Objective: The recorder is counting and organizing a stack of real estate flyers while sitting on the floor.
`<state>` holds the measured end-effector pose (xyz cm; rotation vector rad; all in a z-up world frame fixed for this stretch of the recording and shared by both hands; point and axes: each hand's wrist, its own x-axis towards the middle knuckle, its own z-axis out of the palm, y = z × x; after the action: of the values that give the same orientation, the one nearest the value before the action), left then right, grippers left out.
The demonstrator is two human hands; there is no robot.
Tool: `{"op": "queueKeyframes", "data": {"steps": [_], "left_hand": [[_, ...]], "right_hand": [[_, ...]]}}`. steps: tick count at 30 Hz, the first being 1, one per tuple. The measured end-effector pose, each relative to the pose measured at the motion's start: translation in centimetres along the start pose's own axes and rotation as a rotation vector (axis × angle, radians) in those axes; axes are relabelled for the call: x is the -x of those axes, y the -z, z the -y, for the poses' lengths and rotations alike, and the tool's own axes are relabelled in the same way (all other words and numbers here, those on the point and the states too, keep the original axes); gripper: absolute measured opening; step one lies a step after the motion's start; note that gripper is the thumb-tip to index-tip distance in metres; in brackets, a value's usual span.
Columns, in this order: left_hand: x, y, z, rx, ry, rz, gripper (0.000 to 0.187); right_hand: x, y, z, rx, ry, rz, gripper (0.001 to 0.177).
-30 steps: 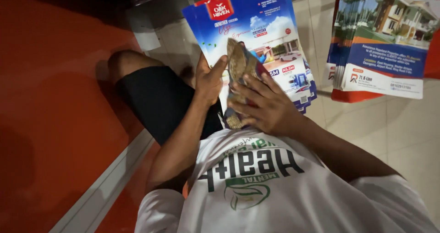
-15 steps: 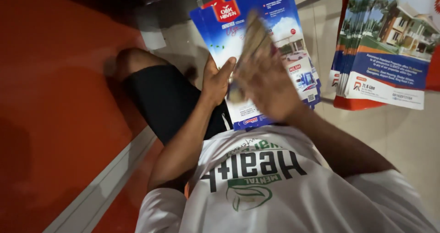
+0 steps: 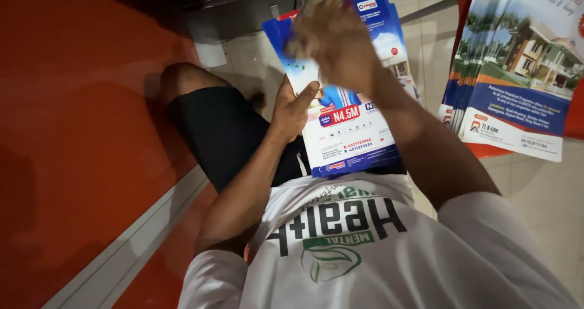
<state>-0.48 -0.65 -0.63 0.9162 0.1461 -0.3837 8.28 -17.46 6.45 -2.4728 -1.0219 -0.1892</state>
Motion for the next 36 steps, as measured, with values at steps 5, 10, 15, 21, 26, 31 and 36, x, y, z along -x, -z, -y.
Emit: {"op": "queueKeyframes", "data": {"steps": [5, 10, 15, 21, 26, 31, 36], "left_hand": [[-0.2, 0.9, 1.3, -0.037, -0.028, 0.008, 0.040], [-0.2, 0.2, 0.1, -0.030, -0.057, 0.010, 0.042], [-0.2, -0.9, -1.1, 0.042, 0.017, -0.030, 0.047], [-0.1, -0.9, -0.7, -0.085, -0.051, -0.044, 0.044], [-0.1, 0.4, 0.8, -0.050, -0.014, -0.013, 0.040], [0.0, -1.1, -1.3, -0.026, -0.028, -0.018, 0.043], [-0.2, 0.2, 0.1, -0.112, -0.040, -0.035, 0.040]], "right_hand": [[-1.6, -0.9, -0.9, -0.176, -0.343, 0.035, 0.045], [0.5, 0.2, -2.5, 0.034, 0.061, -0.094, 0.041], [4.4, 3.0, -3.1, 0.092, -0.097, -0.121, 0.036], [8.2, 4.9, 8.0, 0.313, -0.143, 0.057, 0.048], [9.9, 7.4, 10.6, 0.010, -0.134, 0.130, 0.052], [14.7, 6.6, 5.3, 0.097, -0.400, -0.054, 0.026], [21.5, 5.7, -0.4, -0.162, -0.678, -0.237, 0.030]]}}
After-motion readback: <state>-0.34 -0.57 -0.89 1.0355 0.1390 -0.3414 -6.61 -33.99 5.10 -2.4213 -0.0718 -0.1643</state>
